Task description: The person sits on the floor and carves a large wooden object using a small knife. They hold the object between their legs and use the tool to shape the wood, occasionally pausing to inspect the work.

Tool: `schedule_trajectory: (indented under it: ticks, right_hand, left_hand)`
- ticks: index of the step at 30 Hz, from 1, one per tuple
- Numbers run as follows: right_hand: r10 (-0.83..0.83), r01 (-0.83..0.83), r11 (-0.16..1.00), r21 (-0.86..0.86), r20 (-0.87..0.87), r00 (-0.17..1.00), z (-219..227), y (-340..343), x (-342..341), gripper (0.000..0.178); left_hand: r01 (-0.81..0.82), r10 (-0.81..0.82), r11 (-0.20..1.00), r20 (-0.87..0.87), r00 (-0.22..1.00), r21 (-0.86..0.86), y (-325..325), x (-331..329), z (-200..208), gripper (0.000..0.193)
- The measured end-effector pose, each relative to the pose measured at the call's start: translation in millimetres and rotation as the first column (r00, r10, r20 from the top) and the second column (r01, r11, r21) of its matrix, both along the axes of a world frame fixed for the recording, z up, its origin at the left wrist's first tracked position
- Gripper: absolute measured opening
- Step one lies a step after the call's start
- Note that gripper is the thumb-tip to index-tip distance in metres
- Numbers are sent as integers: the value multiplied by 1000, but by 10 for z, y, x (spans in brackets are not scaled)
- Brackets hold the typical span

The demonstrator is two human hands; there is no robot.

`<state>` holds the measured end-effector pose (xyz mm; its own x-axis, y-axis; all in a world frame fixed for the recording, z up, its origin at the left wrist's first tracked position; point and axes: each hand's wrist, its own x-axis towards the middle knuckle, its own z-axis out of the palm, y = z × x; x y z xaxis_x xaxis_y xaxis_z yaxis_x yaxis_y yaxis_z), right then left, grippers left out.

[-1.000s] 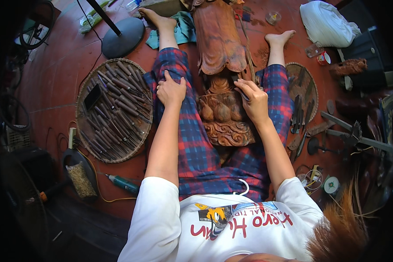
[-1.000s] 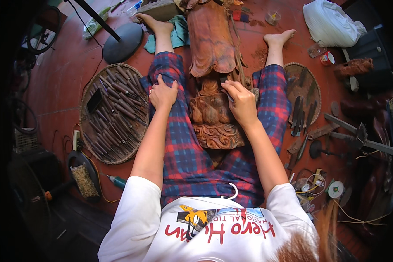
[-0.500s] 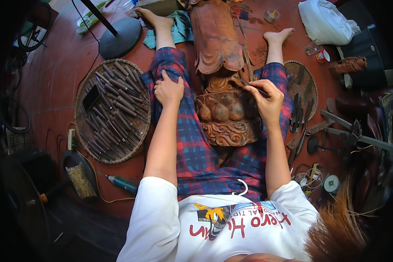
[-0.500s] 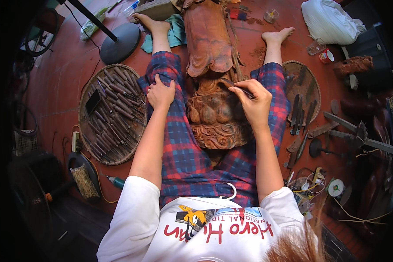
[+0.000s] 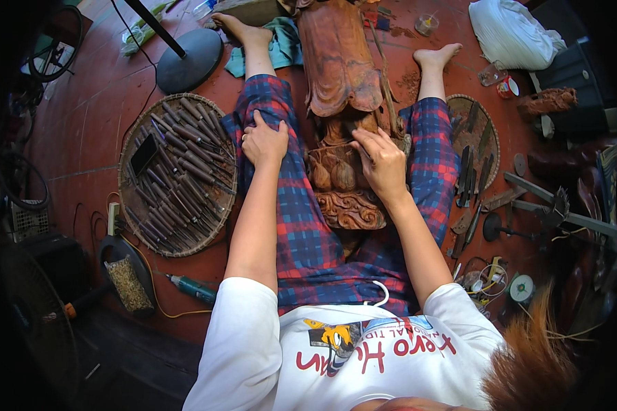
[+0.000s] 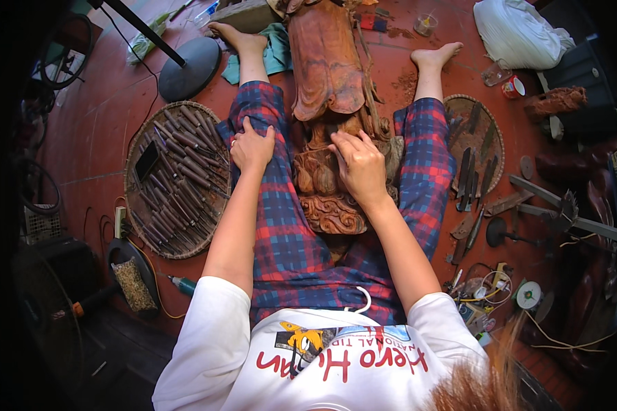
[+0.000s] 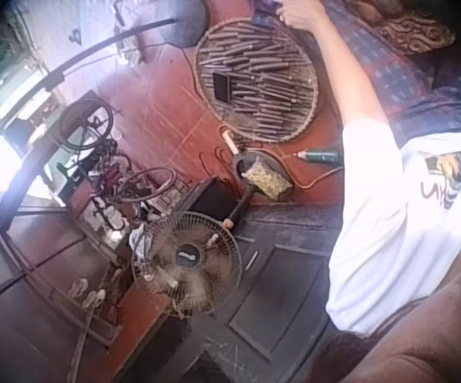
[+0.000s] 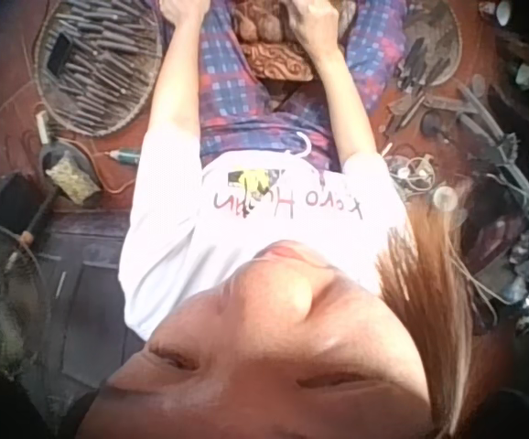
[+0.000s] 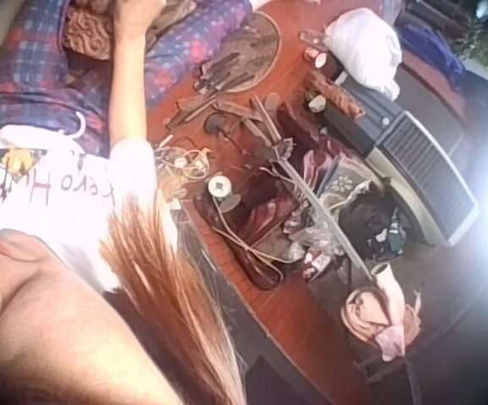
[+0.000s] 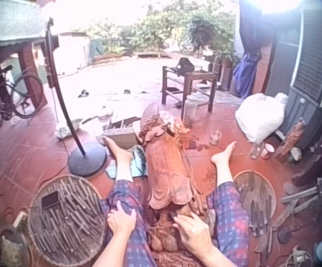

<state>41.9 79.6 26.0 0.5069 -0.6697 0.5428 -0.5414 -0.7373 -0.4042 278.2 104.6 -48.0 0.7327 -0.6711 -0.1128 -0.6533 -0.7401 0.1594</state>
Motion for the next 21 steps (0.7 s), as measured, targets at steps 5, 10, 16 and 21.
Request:
schedule_trajectory:
  ticks: [5,10,16,21]
  right_hand:
    - [-169,149,976,159,118,979,32,-3,44,18]
    - [-94,83,986,144,68,993,27,27,6,19]
    - [-167,163,983,85,41,985,29,54,32,18]
    - [-105,74,965,253,111,988,62,29,5,17]
  left_hand:
    - [9,-9,1000,0,1000,-15,-8,-5,4,77]
    - [11,-11,1000,3,1000,-9,-9,15,-7,76]
    - [16,-16,1000,-5,1000,-7,16,-29,-14,77]
    - [13,-13,1000,-9,1000,-21,4,22,30,76]
